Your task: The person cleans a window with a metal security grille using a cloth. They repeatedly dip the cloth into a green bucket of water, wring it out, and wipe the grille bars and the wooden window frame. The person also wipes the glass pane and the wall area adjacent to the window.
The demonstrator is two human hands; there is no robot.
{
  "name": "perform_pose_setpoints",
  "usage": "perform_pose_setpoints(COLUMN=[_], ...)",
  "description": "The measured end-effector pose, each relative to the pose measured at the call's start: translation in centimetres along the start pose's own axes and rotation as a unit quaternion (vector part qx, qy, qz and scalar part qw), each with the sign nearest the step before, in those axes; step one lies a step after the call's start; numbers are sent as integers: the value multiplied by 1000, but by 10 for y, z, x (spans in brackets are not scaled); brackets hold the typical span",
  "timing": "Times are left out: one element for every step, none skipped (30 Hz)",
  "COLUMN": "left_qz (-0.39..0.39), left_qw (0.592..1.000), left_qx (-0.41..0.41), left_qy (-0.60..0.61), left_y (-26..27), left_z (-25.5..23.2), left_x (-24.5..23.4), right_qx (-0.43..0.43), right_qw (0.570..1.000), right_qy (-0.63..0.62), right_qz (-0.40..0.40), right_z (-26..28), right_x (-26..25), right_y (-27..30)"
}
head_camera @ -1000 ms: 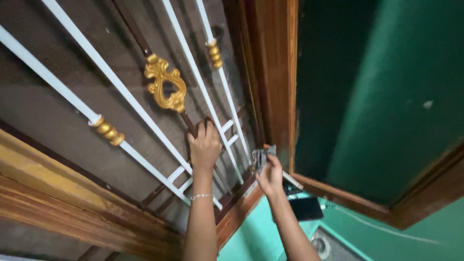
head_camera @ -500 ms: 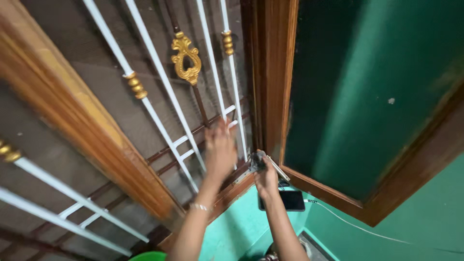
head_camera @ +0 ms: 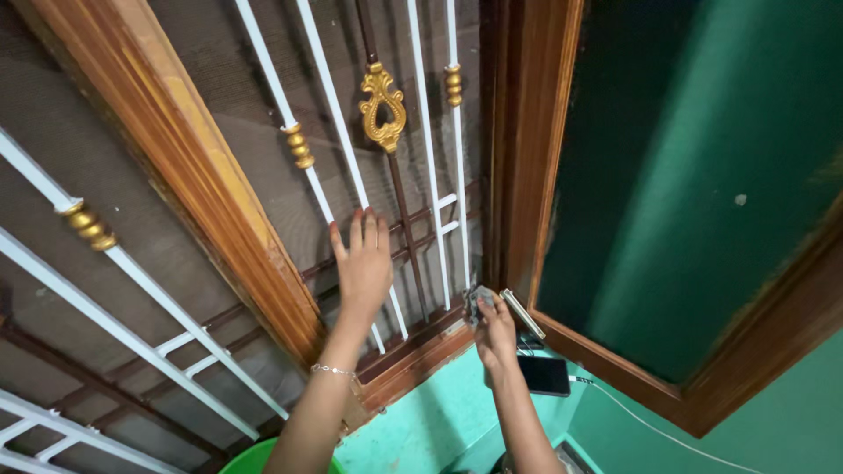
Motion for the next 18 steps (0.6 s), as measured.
perform_pose_setpoints(left_qz=[-19,-39,-59,-90,-118,-146,-122,-98,-72,-61,-52,-42,-15,13,40,60,82,105], left_qw=[998,992,983,981,977,972,980,987,993,994,994,995,991,982,968,965,962,958], left_qx=[32,63,94,117,140,163,133,102,71,77,81,85,93,100,110,117,125,133], left_qy=[-49,-98,-146,-128,-109,-90,-80,-71,-61,-54,-46,-38,-99,-160,-221,-225,-228,-231], left_y=[3,8,10,7,9,10,7,5,5,7,8,7,7,8,8,7,9,12], left_z=[0,-2,-3,-2,0,3,12,21,30,36,42,45,44,44,44,42,40,40], left_x=[3,7,11,15,19,24,32,39,46,49,50,50,50,48,46,44,45,48], right_qx=[2,3,5,9,15,21,18,15,13,13,12,11,16,21,26,23,21,19], right_qw=[1000,1000,1000,1000,999,999,999,999,999,999,999,999,998,998,997,998,998,998], right_qy=[4,8,12,16,20,24,18,12,7,8,10,12,17,23,24,27,30,33], right_qz=[-4,-8,-11,-19,-29,-39,-37,-36,-36,-42,-47,-51,-56,-61,-68,-59,-52,-45], right_z=[-1,-3,-3,-3,-4,-6,-8,-7,-8,-9,-9,-9,-10,-11,-13,-15,-18,-21], right_x=[0,0,0,-1,-5,-10,-13,-16,-20,-24,-26,-27,-27,-27,-26,-22,-20,-19], right_y=[1,2,2,0,1,1,-1,-4,-6,-6,-8,-9,-9,-9,-9,-12,-15,-15])
Point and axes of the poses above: each hand's wrist, its own y-axis away from the middle knuckle, its own x-axis out of the palm, z = x × y, the point moved 5 cm from there along -y, towards the middle knuckle
